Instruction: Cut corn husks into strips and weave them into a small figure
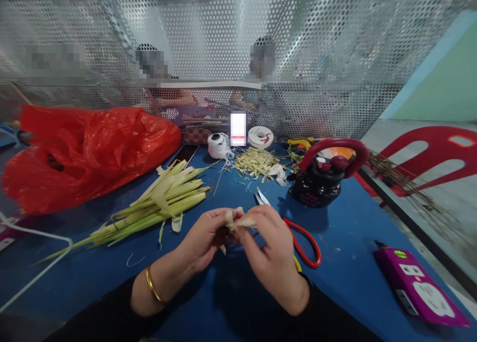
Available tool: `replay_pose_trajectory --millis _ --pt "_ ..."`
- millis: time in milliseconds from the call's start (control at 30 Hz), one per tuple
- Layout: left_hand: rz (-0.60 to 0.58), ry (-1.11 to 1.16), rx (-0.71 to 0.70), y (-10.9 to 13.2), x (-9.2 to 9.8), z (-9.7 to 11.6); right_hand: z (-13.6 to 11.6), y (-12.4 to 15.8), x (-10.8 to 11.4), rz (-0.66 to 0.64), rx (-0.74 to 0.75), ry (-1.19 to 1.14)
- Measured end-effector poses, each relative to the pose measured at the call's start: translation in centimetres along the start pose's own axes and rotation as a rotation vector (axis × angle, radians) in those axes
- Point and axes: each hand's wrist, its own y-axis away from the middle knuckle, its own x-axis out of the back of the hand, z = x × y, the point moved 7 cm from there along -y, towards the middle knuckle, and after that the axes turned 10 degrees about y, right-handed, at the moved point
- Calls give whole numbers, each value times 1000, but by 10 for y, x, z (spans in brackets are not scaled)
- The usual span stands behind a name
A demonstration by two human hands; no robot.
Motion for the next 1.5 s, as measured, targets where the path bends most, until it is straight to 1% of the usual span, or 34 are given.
replay_pose_trajectory --millis 33,67,100,233,400,467,567,667,767,833,1000,1133,1233,1333,1400,1500 --pt "1 -13 -3 0 0 1 8 -1 2 21 -98 -57" --pt "3 -13 -16 0 0 1 13 -2 2 34 -167 -103" --pt "7 -2 -42 -1 0 3 16 -2 2 39 -204 -134" --pt "8 68 -155 -1 1 12 17 0 -2 28 -217 -169" --pt "15 84 -177 0 -1 14 30 5 -11 0 -394 -184" --pt "12 91 -176 1 -2 14 32 6 -14 -16 -407 -184" --pt "-8 104 -143 2 -4 11 32 7 -17 -25 -378 -158" --pt "-22 116 -97 3 -5 5 34 9 -20 -43 -372 -85" --pt "-32 113 -76 3 -6 0 38 11 -23 -92 -409 4" --pt "-28 94 -79 2 -6 -2 40 13 -25 -122 -445 42" --pt "21 -4 -112 2 -2 -1 44 14 -25 -141 -496 66" --pt "52 -62 -156 4 -2 3 44 16 -21 -100 -513 88" --pt "80 -35 -152 5 -1 3 46 17 -18 -74 -537 68" --pt "98 -3 -134 4 1 2 50 20 -21 -88 -612 12" --pt "108 -4 -143 3 2 2 53 22 -24 -107 -674 -59" --pt "111 -25 -197 4 2 7 55 24 -33 -154 -791 -208"
